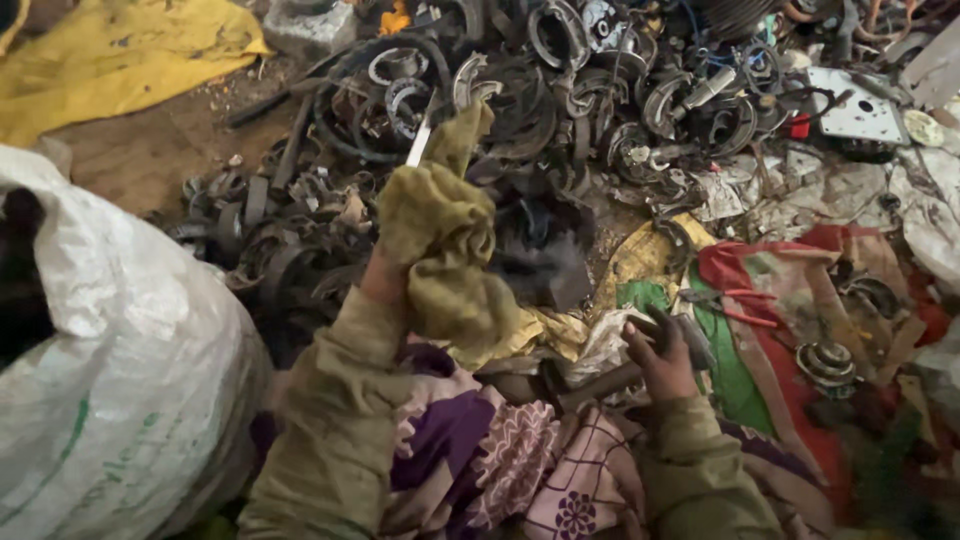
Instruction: The person sits on the floor and repeatedly strikes a dark metal part with a hammer to break it into smaller pieces. The person picks up the part, positions it on a block, and hits it multiple times before discarding the broken pieces.
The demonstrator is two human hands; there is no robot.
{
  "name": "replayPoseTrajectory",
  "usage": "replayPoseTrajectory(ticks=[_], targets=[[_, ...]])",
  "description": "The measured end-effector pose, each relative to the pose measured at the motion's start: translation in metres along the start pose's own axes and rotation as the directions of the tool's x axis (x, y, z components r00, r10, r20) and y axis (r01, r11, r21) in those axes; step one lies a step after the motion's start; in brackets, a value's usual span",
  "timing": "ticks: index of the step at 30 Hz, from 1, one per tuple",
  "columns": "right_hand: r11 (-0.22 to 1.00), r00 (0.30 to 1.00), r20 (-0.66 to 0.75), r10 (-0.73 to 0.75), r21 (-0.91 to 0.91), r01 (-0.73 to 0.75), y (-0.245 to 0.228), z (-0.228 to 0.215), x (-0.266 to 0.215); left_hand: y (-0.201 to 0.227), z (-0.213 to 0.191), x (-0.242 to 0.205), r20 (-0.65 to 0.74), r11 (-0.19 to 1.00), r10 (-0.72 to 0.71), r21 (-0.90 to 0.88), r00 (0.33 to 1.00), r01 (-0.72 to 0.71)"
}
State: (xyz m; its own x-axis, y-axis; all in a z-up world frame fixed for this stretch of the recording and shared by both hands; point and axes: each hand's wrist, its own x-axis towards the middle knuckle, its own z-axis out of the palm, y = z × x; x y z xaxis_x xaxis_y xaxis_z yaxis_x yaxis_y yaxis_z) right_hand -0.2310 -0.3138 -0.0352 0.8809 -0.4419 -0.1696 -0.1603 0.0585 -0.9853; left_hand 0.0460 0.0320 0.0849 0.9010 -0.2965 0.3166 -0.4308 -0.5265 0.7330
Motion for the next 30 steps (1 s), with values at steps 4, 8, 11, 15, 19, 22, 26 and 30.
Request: replayPoseTrajectory(ticks=[4,8,11,15,19,22,26,30], targets=[[0.955,0.978,0.201,0.051,0.277,-0.106,-0.012,0.021,-0.013,0.027,0.014,-0.005,0.169,0.926,0.047,-0.378,0.985,0.021],[0.985,0.939,0.328,-0.099,0.168,0.045,0.022,0.021,-0.010,0.058,0.052,-0.031,0.307,0.809,0.079,-0.575,0.949,0.118],[0.987,0.896,0.442,-0.038,-0.125,0.103,0.049,0.010,-0.005,0.076,0.074,-0.045,0.366,0.758,0.108,-0.632,0.924,0.162],[0.954,0.894,0.336,0.298,-0.121,-0.273,0.047,0.010,-0.013,0.084,0.070,-0.054,0.298,0.714,0.135,-0.691,0.945,0.116],[0.908,0.955,0.100,0.280,0.295,-0.297,0.012,0.023,-0.020,0.079,0.047,-0.075,0.102,0.704,0.088,-0.710,0.991,0.011],[0.875,0.974,0.159,-0.162,-0.433,0.216,-0.011,0.019,-0.017,0.068,0.046,-0.088,-0.004,0.757,-0.094,-0.650,0.996,0.069],[0.970,0.983,-0.032,-0.179,0.160,0.182,-0.016,0.016,-0.010,0.046,0.078,-0.105,0.194,0.938,-0.097,-0.309,0.976,0.154],[0.875,0.896,0.014,-0.444,-0.209,0.437,-0.005,0.018,-0.022,0.016,0.149,-0.137,0.250,0.770,-0.350,-0.471,0.903,0.429]])
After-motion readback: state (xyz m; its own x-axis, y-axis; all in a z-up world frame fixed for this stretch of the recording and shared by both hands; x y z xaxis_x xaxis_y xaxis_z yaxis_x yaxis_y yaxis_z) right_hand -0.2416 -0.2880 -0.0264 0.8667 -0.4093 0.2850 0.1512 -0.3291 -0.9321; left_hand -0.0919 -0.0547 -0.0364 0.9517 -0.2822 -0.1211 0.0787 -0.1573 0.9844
